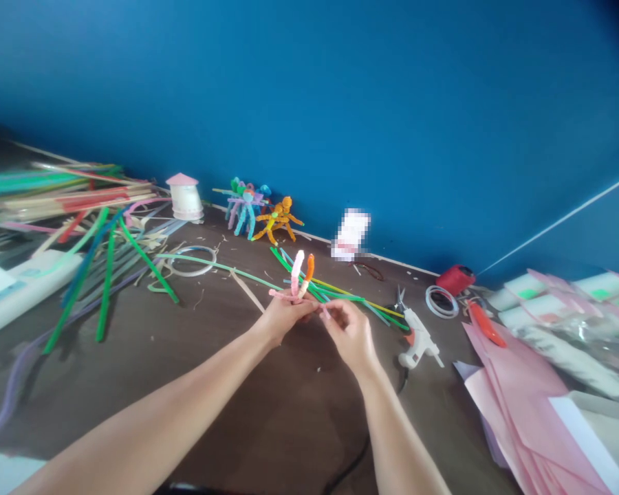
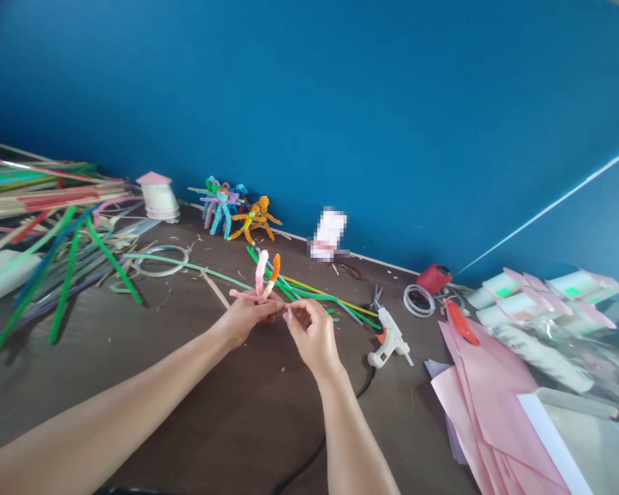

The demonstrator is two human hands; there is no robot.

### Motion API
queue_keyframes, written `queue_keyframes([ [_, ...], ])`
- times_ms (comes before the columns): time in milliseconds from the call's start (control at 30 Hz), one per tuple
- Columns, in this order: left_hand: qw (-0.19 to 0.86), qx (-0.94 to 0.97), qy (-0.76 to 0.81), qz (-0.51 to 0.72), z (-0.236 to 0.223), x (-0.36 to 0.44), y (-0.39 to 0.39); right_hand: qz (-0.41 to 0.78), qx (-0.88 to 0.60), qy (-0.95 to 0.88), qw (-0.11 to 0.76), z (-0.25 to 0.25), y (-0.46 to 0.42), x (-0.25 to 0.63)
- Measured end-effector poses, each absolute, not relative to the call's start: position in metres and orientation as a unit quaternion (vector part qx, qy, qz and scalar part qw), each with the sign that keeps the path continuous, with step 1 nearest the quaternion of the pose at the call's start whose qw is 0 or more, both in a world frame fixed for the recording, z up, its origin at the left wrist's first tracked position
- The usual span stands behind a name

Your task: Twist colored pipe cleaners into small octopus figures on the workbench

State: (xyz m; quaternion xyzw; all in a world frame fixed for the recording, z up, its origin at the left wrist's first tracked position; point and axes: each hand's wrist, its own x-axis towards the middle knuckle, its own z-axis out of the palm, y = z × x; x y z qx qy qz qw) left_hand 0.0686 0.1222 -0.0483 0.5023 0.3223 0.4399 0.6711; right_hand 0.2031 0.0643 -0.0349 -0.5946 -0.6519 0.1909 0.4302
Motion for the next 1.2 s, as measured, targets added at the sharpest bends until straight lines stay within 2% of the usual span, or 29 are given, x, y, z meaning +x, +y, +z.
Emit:
queue_keyframes([
  [533, 0.683, 0.5, 0.327, 0.42, -0.049, 0.069, 0.123, 0.13, -0.582, -0.69, 0.41, -0.034, 0.062, 0.202],
  [767, 0.607, 0.566, 0.361, 0.425, -0.046, 0.066, 0.123, 0.147, -0.587, -0.671, 0.429, -0.035, 0.063, 0.203],
  [1200, 0.592, 0.593, 0.369, 0.403, -0.044, 0.065, 0.123, 0.359, -0.581, -0.595, 0.423, -0.029, 0.066, 0.215],
])
